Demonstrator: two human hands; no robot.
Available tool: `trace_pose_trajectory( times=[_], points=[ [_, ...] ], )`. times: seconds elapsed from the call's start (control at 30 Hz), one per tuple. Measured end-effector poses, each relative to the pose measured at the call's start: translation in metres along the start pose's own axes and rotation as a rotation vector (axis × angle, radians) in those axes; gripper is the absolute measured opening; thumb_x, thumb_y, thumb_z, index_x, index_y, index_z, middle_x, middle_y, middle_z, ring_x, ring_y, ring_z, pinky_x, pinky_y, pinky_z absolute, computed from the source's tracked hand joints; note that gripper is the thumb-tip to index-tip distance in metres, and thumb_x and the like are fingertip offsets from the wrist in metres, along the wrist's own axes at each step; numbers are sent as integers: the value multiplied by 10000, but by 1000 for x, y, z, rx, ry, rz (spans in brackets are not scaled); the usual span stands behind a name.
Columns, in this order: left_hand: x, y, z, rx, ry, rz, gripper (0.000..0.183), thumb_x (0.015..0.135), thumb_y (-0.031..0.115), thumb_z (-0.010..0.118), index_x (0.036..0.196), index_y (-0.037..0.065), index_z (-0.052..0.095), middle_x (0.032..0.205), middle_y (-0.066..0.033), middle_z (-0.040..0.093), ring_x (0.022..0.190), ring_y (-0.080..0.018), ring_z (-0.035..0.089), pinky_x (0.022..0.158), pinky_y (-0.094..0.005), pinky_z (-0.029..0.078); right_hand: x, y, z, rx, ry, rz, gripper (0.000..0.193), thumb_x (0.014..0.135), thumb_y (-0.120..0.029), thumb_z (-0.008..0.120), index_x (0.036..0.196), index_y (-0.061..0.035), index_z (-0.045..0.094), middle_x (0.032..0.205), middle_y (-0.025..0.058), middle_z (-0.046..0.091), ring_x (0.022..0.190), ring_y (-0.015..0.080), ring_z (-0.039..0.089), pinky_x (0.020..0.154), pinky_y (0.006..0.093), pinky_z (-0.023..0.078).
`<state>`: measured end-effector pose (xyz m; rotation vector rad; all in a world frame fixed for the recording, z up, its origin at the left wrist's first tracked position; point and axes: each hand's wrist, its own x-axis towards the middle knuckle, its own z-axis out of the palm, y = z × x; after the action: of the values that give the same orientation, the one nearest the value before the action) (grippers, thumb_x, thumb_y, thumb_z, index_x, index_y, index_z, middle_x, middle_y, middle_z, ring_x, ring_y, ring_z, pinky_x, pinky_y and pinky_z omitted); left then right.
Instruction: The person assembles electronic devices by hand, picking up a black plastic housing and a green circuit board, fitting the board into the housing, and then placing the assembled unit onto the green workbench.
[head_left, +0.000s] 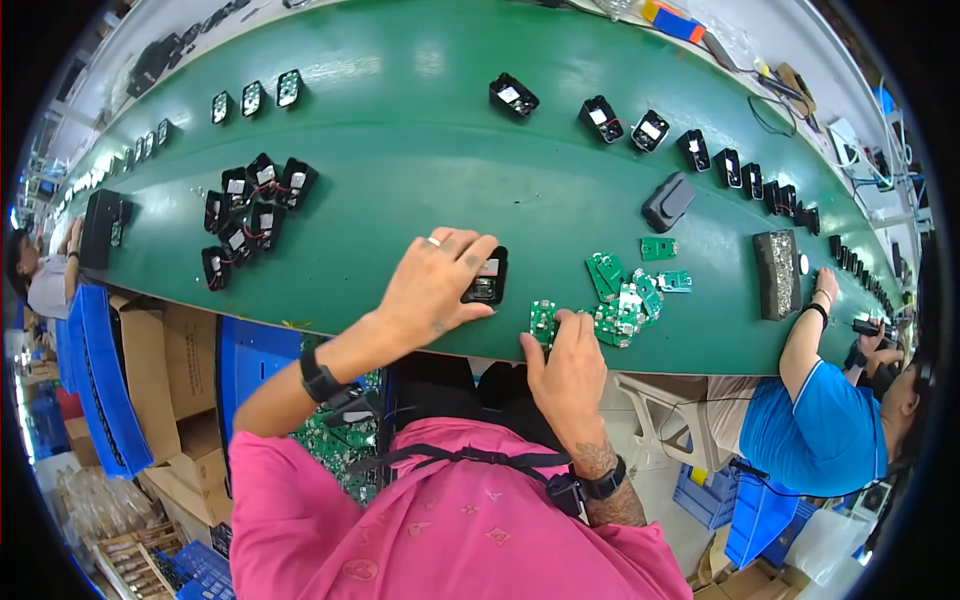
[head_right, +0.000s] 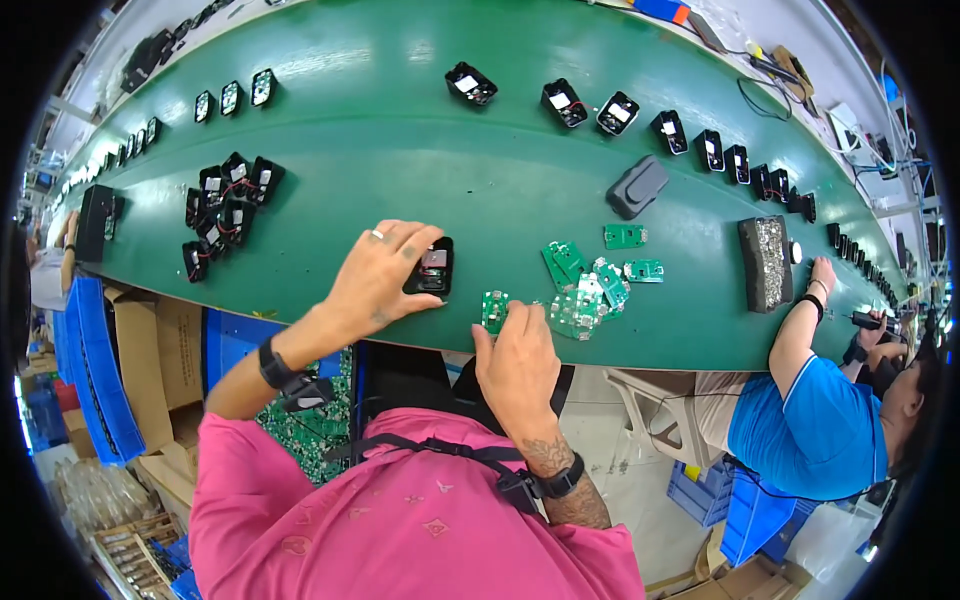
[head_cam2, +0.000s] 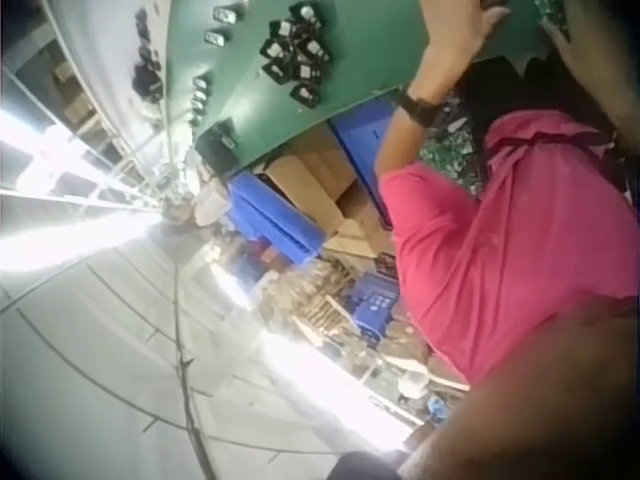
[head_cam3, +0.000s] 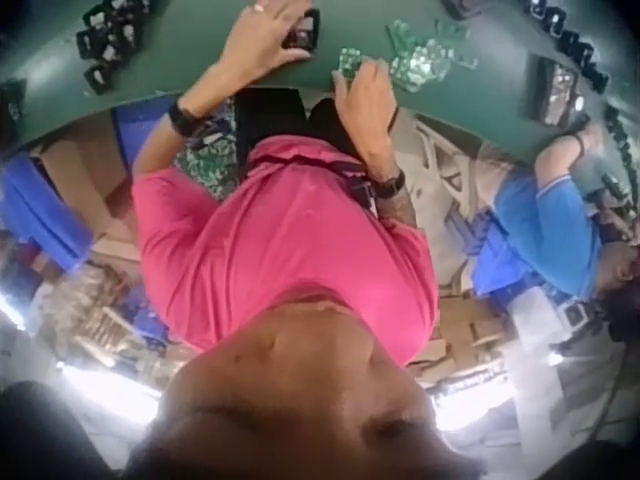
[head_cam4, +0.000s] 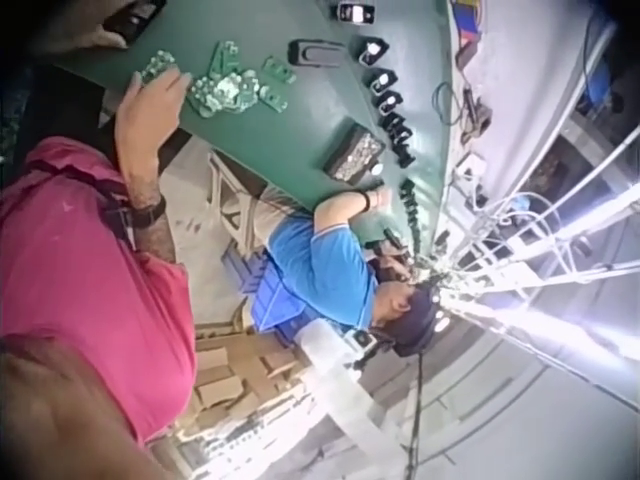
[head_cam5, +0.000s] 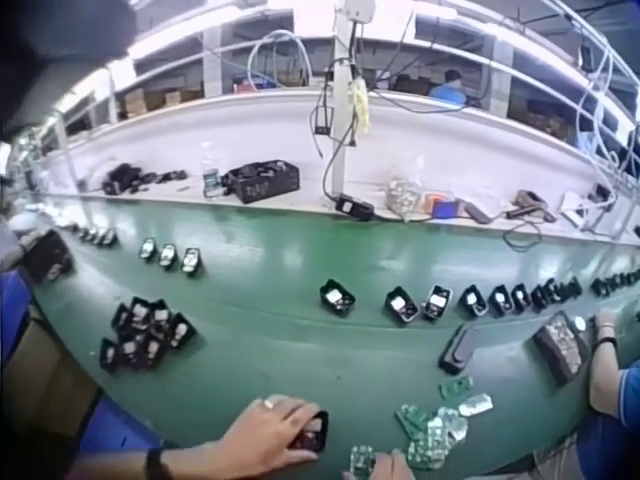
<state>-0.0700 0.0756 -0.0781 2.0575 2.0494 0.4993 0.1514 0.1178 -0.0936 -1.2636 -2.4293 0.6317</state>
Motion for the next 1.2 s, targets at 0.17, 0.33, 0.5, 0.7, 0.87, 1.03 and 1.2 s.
trace_pose_trajectory(
  times=[0.17, 0.33, 0.5, 0.7, 0.87, 1.03, 1.2],
  points=[
    [-43, 39, 9, -204, 446, -207, 652, 791, 251, 815, 1332, 26, 528, 1133, -135, 629, 1019, -281, 624, 852, -391, 526, -6, 14, -4, 127, -30, 54, 413, 811, -109, 771, 1113, 18, 518, 939, 179, 590, 834, 372, 608, 741, 444, 486],
    [-75, 69, 29, -794, 234, -382, 244, 907, 128, 692, 1085, -32, 649, 856, -114, 633, 665, -170, 641, 577, -295, 513, -7, 29, 4, 311, -111, 65, 395, 825, -34, 763, 1137, 47, 536, 893, 78, 591, 564, 119, 615, 483, 260, 464],
    [-49, 59, 22, -647, 569, -444, 210, 878, 57, 713, 1076, 5, 666, 757, -70, 591, 575, -108, 557, 534, -245, 457, -2, 0, -10, 958, -217, 413, 351, 862, 3, 726, 1178, 18, 573, 894, 31, 570, 604, 98, 646, 490, 201, 492],
    [-50, 63, -7, -992, 232, -269, 275, 883, 81, 732, 1139, -1, 675, 786, 13, 618, 659, -32, 547, 573, -190, 434, 0, -12, -23, 843, -244, 92, 589, 861, 63, 697, 1415, -51, 533, 937, 23, 551, 678, 88, 660, 540, 208, 530],
    [-51, 57, 11, -1280, 338, -503, 256, 869, 108, 738, 1090, -1, 667, 704, -23, 594, 594, -64, 558, 517, -245, 445, 4, -24, -24, 930, -143, 123, 511, 868, 63, 694, 1356, -7, 562, 961, 47, 602, 646, 64, 623, 515, 211, 502],
    [-19, 37, 28, -633, 631, -461, 219, 842, 90, 735, 1033, 16, 657, 776, -85, 576, 590, -175, 566, 550, -320, 456, 15, -14, -22, 1107, -72, 358, 363, 871, 26, 718, 1213, 64, 602, 747, 23, 645, 584, 58, 585, 479, 189, 441],
    [-13, 24, 47, -531, 632, -381, 144, 827, 73, 747, 954, 14, 715, 799, -85, 614, 608, -167, 577, 571, -295, 477, 22, -5, -5, 1314, -25, 403, 221, 907, -36, 711, 1091, 19, 600, 826, 90, 689, 655, 133, 681, 570, 212, 566]
  ],
)
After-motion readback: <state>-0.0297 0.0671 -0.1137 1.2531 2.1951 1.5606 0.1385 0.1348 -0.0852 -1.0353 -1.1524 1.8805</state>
